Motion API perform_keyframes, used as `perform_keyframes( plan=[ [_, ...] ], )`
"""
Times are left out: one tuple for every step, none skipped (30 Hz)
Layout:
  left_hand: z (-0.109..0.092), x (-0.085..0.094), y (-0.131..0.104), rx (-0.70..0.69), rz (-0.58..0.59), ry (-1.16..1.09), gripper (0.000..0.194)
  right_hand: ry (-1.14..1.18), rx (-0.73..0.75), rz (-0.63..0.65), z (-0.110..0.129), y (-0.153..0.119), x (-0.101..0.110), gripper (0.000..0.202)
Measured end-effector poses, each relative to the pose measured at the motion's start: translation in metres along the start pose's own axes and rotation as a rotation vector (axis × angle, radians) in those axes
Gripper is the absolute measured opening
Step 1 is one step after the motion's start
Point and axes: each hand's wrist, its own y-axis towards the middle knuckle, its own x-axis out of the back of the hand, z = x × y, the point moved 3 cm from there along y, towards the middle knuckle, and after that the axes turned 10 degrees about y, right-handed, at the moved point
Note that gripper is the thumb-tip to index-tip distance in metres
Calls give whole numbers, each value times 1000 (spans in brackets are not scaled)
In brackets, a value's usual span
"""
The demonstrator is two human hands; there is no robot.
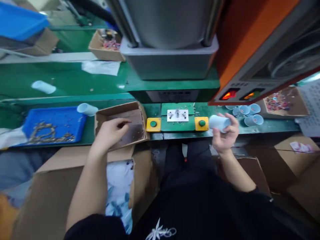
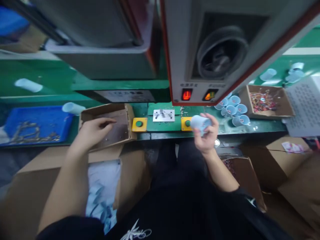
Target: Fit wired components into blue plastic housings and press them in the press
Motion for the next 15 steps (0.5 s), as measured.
perform_keyframes(
  plan=[
    [-4,-1,1,-3,-29,-52,41,135,3,55,11,9,-26,38],
    [-7,-3,1,-10,-52,-103,39,246,2,108,21,18,-52,49],
    [-10,-5,2,-20,-69,-152,38,326,-7,140,28,26,-76,60],
    [-12,-7,2,-33,-81,-194,36,367,-21,165,34,33,-97,68],
    [-12,-9,1,-48,-90,-227,35,373,-37,180,38,38,-114,72],
    [-12,-11,0,-63,-98,-251,35,351,-51,185,39,42,-126,72],
    [-10,-12,-1,-76,-108,-266,36,311,-60,188,40,45,-134,70],
    [-7,-13,-3,-87,-118,-274,36,263,-65,191,39,47,-138,69],
    [-4,-15,-4,-99,-126,-278,36,216,-67,195,38,49,-139,67],
    [-1,-16,-6,-111,-133,-279,36,175,-67,202,37,49,-138,66],
    [0,-18,-7,-126,-141,-279,36,138,-67,217,37,50,-136,65],
    [0,-20,-8,-143,-151,-279,35,105,-70,239,37,49,-135,64],
    [-2,-23,-10,-165,-165,-279,34,74,-75,264,37,49,-134,63],
    [-6,-26,-11,-191,-183,-279,34,48,-82,285,38,48,-133,63],
    [-12,-30,-13,-223,-203,-276,33,29,-93,301,40,48,-134,64]
  ],
)
